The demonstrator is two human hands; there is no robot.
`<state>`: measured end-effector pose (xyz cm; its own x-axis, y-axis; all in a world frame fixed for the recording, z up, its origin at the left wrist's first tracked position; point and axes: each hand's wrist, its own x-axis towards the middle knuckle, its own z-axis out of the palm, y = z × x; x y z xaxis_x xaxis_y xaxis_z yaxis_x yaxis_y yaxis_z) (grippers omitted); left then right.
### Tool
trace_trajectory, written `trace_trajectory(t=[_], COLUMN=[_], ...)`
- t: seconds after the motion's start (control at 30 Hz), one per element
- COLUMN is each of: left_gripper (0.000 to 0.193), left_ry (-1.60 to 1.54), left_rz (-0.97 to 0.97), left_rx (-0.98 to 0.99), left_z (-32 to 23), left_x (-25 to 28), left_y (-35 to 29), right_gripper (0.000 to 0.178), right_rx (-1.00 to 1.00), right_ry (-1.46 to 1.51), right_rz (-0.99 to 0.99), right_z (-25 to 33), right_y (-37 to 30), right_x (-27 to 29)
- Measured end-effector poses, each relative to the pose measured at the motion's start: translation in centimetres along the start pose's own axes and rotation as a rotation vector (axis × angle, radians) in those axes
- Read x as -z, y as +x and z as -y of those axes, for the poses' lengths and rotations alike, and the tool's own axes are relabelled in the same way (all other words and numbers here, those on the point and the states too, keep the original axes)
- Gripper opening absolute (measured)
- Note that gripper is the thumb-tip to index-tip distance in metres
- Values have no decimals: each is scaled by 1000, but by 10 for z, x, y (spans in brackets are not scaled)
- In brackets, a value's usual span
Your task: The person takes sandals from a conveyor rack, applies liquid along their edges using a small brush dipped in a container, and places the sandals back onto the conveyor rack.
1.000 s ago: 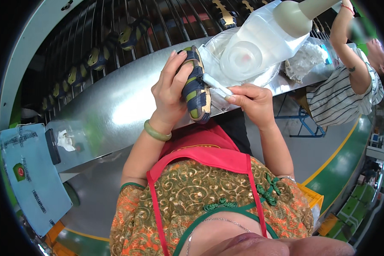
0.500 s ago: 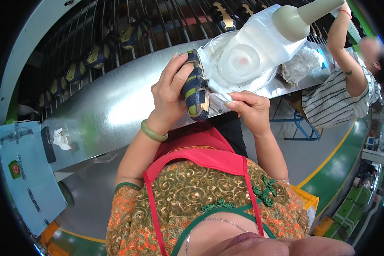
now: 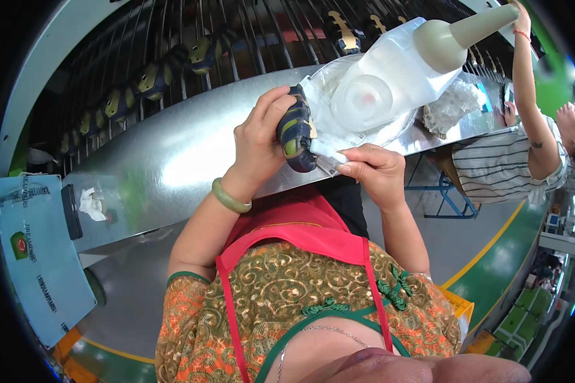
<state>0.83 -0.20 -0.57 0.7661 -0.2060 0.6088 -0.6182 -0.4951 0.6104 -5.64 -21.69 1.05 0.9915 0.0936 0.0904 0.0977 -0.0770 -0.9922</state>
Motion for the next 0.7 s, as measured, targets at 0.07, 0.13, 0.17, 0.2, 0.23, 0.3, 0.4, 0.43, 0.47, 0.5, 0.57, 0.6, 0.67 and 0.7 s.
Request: trace_trajectory(t=[0.07, 0.13, 0.17, 0.2, 0.23, 0.3, 0.4, 0.43, 0.47, 0.5, 0.57, 0.6, 0.67, 0.7], left_gripper=[52, 54, 54, 53, 53, 54, 55, 55, 63, 63, 69, 69, 74, 74], left_ry=[-21, 12, 15, -10, -34, -71, -137, -165, -193, -187, -349, -346, -514, -514], left_rz=[18, 60, 56, 87, 118, 173, 291, 359, 411, 408, 551, 553, 716, 721], left_rx=[45, 38, 31, 45, 57, 145, 235, 239, 296, 290, 357, 355, 422, 422], left_z=[2, 3, 1, -2, -6, -12, -20, -22, -19, -18, -17, -17, -14, -13], left_x=[1, 3, 5, 8, 10, 14, 25, 30, 31, 35, 43, 46, 49, 50], left_y=[2, 1, 2, 3, 3, 1, 6, 8, 8, 10, 13, 14, 17, 17], right_gripper=[18, 18, 18, 18, 18, 17, 16, 16, 16, 16, 15, 15, 16, 16], right_rx=[-8, -16, -1, 18, 31, 37, 99, 119, 110, 119, 111, 114, 149, 146], right_ry=[34, 70, 63, 55, 54, 37, 28, 36, 22, 24, -14, -12, -28, -27], right_rz=[1, 2, 8, 14, 15, -19, -41, -54, -54, -53, -38, -40, -34, -38], right_z=[1, 0, 0, 1, 2, 4, 6, 6, 8, 11, 16, 17, 18, 18], right_y=[5, 6, 7, 9, 10, 12, 19, 21, 23, 26, 30, 31, 34, 36], right_x=[-1, -2, -2, -2, -3, -8, -15, -16, -16, -16, -14, -13, -12, -11])
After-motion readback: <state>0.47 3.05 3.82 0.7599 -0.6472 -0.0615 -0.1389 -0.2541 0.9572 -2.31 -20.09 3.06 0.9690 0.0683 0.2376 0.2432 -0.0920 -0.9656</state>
